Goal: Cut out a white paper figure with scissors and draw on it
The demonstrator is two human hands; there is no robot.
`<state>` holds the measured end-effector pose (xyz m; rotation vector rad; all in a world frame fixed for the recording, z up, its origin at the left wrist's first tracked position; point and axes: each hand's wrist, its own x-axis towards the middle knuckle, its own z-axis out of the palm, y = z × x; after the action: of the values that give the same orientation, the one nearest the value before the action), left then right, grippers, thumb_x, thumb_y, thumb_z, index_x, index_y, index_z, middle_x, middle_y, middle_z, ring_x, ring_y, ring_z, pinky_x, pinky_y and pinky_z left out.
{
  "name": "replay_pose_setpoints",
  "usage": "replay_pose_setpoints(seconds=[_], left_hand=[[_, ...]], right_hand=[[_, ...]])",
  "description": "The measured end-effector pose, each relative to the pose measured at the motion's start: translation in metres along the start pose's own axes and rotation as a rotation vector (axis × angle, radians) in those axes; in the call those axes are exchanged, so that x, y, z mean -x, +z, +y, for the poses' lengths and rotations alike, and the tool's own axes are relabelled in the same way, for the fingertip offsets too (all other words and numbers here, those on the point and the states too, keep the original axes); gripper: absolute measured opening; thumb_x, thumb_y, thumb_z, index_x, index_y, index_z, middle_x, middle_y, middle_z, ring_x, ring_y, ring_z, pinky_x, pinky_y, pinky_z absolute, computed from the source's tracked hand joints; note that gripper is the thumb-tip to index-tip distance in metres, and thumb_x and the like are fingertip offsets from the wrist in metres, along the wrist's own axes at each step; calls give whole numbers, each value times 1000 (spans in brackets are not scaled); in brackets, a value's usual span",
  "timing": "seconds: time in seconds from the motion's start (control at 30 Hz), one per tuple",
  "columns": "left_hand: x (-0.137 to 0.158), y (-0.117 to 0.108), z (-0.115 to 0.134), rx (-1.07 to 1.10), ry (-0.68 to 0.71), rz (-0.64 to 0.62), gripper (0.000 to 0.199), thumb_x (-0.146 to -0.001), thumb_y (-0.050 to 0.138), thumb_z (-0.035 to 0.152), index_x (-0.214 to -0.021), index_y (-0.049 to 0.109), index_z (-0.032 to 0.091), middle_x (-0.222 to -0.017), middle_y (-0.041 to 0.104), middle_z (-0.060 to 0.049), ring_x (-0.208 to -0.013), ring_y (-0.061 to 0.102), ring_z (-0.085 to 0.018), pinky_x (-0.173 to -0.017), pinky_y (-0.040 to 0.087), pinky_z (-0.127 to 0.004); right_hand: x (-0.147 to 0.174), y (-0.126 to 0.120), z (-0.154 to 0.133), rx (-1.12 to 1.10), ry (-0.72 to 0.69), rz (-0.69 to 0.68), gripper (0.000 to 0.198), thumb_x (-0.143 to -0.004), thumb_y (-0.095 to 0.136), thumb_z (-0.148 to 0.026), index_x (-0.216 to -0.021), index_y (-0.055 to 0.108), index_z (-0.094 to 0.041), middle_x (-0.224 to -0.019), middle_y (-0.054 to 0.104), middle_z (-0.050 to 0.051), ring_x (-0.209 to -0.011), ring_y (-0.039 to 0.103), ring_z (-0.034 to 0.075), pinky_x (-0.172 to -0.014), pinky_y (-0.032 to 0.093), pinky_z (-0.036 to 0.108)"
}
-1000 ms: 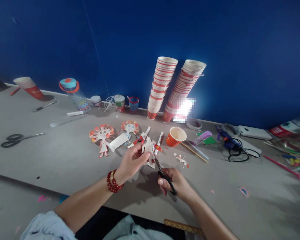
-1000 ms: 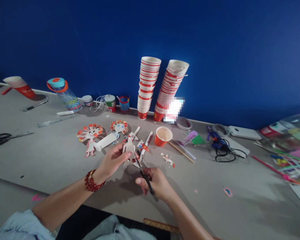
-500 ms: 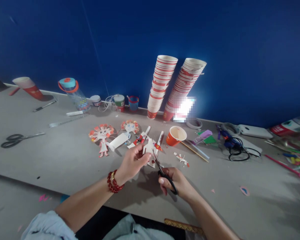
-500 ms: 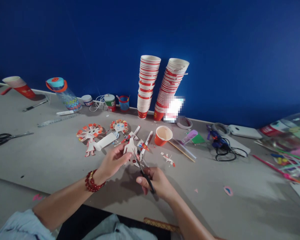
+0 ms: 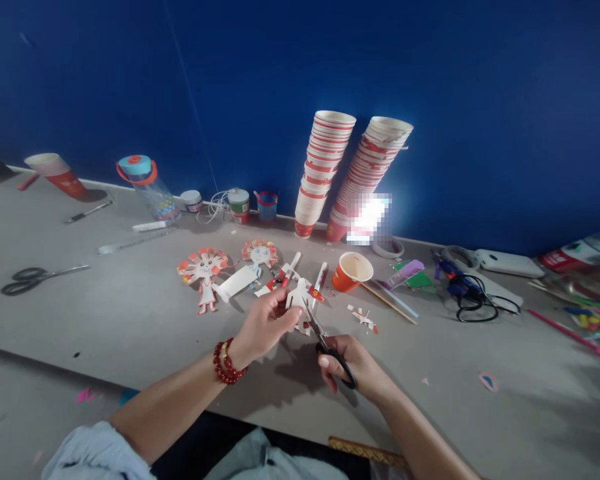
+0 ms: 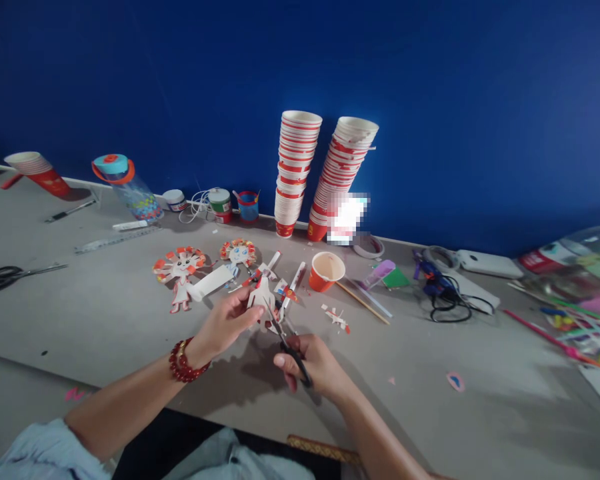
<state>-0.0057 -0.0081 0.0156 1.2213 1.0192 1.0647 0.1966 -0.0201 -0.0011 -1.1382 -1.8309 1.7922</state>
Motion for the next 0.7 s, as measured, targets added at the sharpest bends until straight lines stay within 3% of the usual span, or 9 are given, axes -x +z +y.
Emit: replay_pose_setpoints(seconds=[0.27,0.7], left_hand=[[0,-1,-2,-23,5,13,19,-84,59,31,-91,59,13,-64,47,4,-54,39,-7,-48,32,-17],[-1,-1,-1,-30,15,3,20,-84,59,31,-92,61,13,-67,53,1,-56,43,-9,-50,34,-19]], right_hand=[[1,0,-1,-7,0,-8,66,-72,54,-78,-50,51,-16,-42,54,1,-40,40,9,-44,27,22],[0,1,9,43,3,31,66,-70,52,-81,-53,49,-17,-43,54,1,-39,41,9,-42,27,21]])
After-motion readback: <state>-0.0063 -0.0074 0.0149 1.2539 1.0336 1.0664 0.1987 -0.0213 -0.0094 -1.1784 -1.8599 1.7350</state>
